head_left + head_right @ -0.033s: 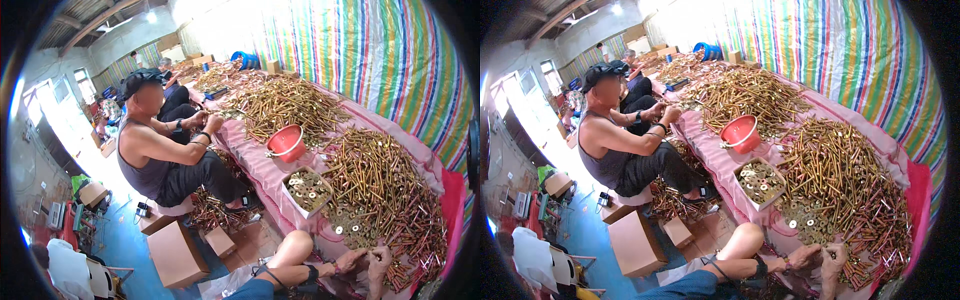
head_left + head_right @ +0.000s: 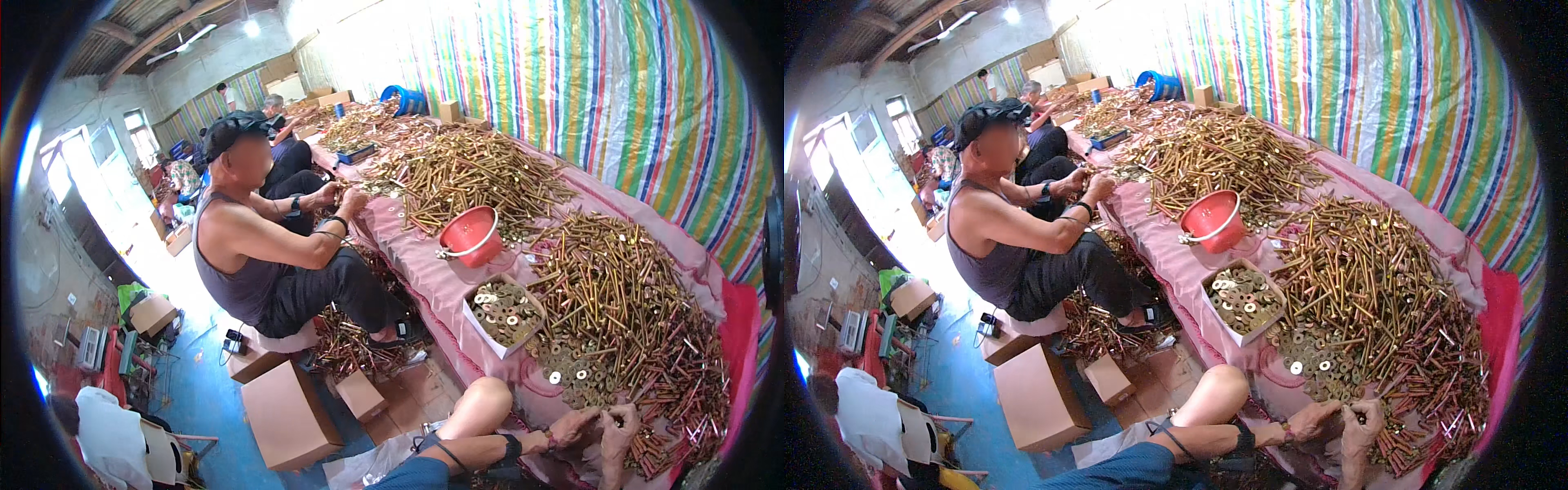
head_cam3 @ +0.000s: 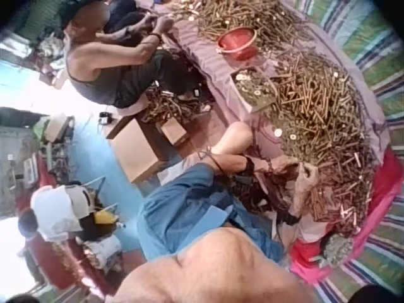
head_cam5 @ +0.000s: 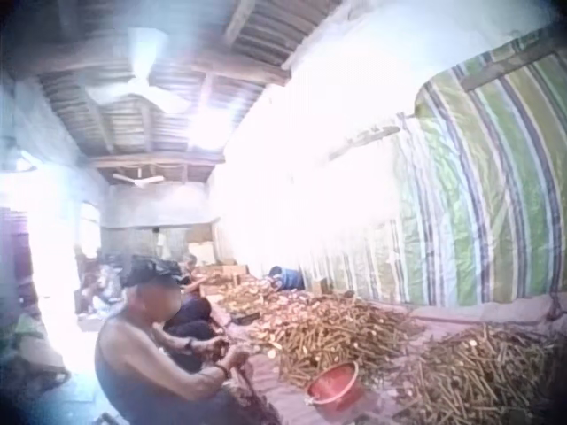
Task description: The person assembles metal washers onto long threaded rods by hand, taking the washers from a plastic box and sliding them onto the rods.
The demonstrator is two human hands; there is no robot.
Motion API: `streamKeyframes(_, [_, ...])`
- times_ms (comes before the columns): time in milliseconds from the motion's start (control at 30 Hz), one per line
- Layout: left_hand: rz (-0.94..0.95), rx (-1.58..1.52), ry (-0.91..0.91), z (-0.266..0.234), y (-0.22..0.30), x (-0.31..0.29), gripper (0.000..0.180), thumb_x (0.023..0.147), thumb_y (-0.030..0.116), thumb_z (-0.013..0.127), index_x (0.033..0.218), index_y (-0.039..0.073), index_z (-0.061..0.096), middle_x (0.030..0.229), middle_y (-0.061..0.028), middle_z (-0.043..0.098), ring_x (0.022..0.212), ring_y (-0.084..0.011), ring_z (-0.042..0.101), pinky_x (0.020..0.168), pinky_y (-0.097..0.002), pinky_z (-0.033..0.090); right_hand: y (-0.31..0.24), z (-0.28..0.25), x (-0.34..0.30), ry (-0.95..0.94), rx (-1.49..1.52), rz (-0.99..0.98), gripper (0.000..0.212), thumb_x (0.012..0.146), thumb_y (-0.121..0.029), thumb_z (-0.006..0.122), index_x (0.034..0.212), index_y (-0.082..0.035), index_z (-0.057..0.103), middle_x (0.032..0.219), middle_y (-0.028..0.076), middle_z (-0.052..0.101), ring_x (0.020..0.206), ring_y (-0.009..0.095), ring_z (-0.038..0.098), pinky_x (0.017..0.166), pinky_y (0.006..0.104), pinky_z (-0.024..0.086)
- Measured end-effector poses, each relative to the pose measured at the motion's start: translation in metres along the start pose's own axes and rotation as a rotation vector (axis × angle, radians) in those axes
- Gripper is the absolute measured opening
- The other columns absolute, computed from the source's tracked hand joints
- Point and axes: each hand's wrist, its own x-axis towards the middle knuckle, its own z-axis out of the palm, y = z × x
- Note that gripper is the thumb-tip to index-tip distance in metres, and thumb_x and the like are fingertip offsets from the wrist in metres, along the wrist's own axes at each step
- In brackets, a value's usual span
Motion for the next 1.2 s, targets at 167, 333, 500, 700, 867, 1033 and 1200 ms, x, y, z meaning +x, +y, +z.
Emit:
streamKeyframes(167, [0.235,0.002,0.147,0.011,-0.017,0.002,0.047,0.084,0.005,0.057,0.129,0.007,0.044,0.105,-0.0265,0.058,0.093,-0.0501,0.059,0.074,-0.0495,0.047,-0.01,0.002,0.001,0.028,0.092,0.257,0.031,0.074,-0.005,0.072,0.103,0.003,0.064,0.087,0.012,0.057,0.082,0.029,0.058,0.074,0.039,0.047])
streamKeyframes(333, [0.191,0.034,0.126,0.017,-0.029,0.007,0.046,0.088,0.009,0.057,0.132,0.004,0.045,0.114,-0.0252,0.059,0.102,-0.0468,0.061,0.082,-0.0458,0.05,-0.014,-0.011,0.004,-0.149,-0.159,-0.119,0.026,0.082,-0.01,0.065,0.104,0.004,0.063,0.092,0.016,0.057,0.086,0.033,0.056,0.077,0.0421,0.046])
streamKeyframes(500, [0.276,0.045,0.189,0.018,-0.03,0.005,0.043,0.092,0.013,0.059,0.131,0.004,0.045,0.111,-0.025,0.059,0.1,-0.0453,0.062,0.079,-0.0453,0.05,0.015,-0.006,-0.002,-0.108,-0.116,0.125,0.03,0.081,-0.015,0.07,0.103,0.004,0.063,0.089,0.014,0.058,0.08,0.031,0.056,0.075,0.0403,0.045])
streamKeyframes(700, [0.264,0.18,0.194,0.019,-0.028,0.006,0.042,0.09,0.011,0.06,0.13,0.005,0.047,0.107,-0.0227,0.063,0.095,-0.0444,0.064,0.078,-0.0453,0.051,-0.016,0.008,-0.005,0.071,0.11,0.215,0.032,0.079,-0.022,0.076,0.084,0.003,0.057,0.078,0.011,0.052,0.076,0.023,0.054,0.071,0.0381,0.044])
streamKeyframes(867, [0.187,0.08,0.118,0.016,-0.014,0.003,0.042,0.085,0.005,0.057,0.126,0.001,0.047,0.109,-0.0251,0.06,0.1,-0.0466,0.061,0.081,-0.049,0.049,-0.028,-0.003,-0.002,-0.111,-0.067,0.3,0.024,0.084,-0.016,0.073,0.093,0.004,0.063,0.084,0.01,0.058,0.073,0.019,0.056,0.067,0.0355,0.048])
streamKeyframes(1033, [0.183,0.082,0.121,0.017,-0.017,0.008,0.043,0.083,0.004,0.056,0.125,0.001,0.049,0.111,-0.0249,0.061,0.101,-0.0465,0.061,0.082,-0.0492,0.05,-0.032,0.009,-0.005,-0.04,0.042,0.361,0.021,0.082,-0.012,0.073,0.089,0.004,0.06,0.083,0.01,0.058,0.072,0.019,0.058,0.064,0.0361,0.048])
streamKeyframes(1200, [0.041,0.182,0.086,0.014,-0.012,0.006,0.044,0.082,0.002,0.055,0.126,0.001,0.05,0.114,-0.0252,0.061,0.101,-0.0466,0.061,0.082,-0.0494,0.05,-0.01,0.004,-0.006,0.006,-0.138,-0.108,0.025,0.082,-0.012,0.073,0.091,0.003,0.056,0.083,0.008,0.056,0.07,0.016,0.059,0.055,0.0319,0.048])
